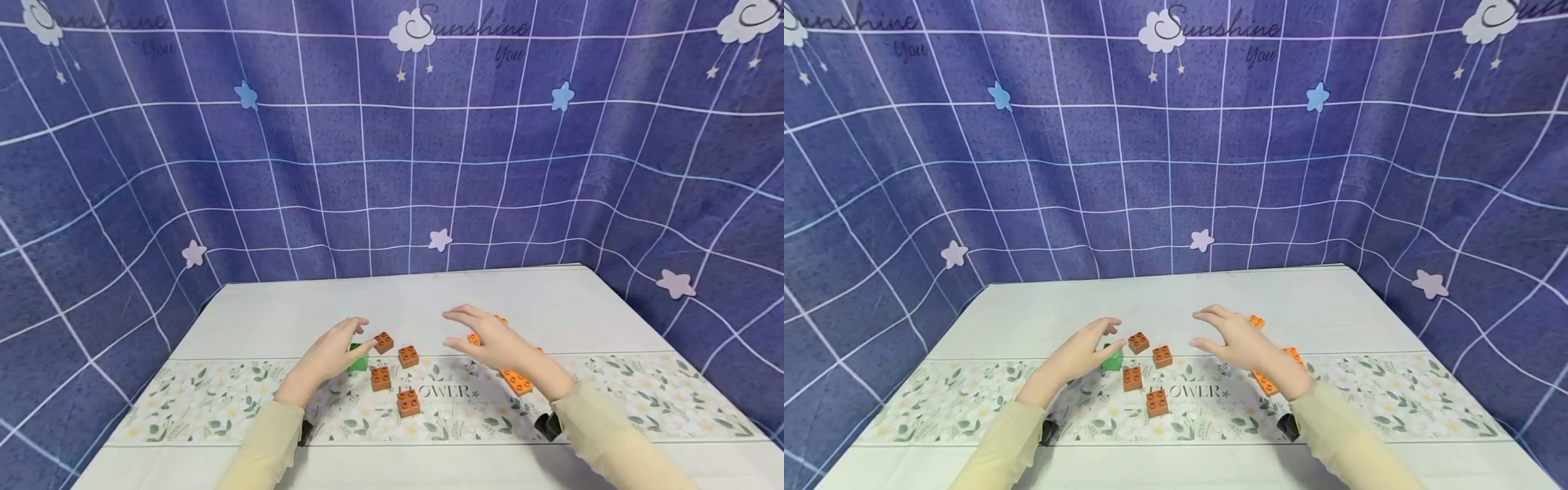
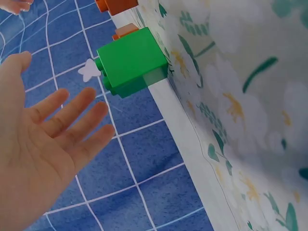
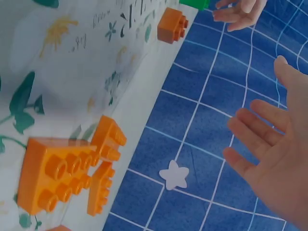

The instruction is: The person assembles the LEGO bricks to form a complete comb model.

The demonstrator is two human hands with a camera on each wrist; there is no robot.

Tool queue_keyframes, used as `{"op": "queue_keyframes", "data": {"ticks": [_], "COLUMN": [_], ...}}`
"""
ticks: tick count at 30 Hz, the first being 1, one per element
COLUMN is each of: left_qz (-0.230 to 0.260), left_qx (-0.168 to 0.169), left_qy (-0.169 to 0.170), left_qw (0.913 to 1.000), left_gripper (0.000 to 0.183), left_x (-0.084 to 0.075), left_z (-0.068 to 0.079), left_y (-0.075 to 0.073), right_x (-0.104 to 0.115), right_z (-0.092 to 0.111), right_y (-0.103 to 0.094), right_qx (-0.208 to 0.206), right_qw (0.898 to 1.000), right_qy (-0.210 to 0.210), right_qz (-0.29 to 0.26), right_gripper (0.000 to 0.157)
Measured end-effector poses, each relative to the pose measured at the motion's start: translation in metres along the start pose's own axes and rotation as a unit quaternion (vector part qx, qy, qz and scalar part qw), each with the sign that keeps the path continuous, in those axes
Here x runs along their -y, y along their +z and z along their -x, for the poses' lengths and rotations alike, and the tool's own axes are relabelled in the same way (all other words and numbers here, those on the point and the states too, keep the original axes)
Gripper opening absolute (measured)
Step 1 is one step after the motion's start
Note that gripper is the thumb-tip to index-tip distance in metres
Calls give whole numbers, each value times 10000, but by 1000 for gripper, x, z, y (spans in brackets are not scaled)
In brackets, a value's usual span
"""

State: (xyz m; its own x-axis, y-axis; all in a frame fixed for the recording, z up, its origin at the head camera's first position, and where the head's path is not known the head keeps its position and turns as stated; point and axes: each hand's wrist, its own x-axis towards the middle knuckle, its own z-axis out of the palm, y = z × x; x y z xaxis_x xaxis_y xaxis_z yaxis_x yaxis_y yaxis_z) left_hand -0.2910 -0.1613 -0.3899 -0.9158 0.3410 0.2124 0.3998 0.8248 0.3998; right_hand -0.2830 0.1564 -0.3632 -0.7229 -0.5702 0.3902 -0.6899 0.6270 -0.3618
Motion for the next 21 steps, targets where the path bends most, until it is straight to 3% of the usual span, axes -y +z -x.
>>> {"op": "queue_keyframes", "data": {"ticks": [9, 21], "left_qz": [115, 274], "left_qx": [112, 279], "left_qy": [-135, -150], "left_qw": [9998, 9991], "left_gripper": [49, 52], "left_x": [7, 15], "left_z": [2, 5], "left_y": [0, 3], "right_x": [4, 12], "right_z": [-2, -5], "right_y": [11, 24], "right_qx": [40, 325], "right_qw": [9987, 9974], "right_qy": [-457, -619], "right_qz": [238, 147], "right_gripper": [42, 32]}}
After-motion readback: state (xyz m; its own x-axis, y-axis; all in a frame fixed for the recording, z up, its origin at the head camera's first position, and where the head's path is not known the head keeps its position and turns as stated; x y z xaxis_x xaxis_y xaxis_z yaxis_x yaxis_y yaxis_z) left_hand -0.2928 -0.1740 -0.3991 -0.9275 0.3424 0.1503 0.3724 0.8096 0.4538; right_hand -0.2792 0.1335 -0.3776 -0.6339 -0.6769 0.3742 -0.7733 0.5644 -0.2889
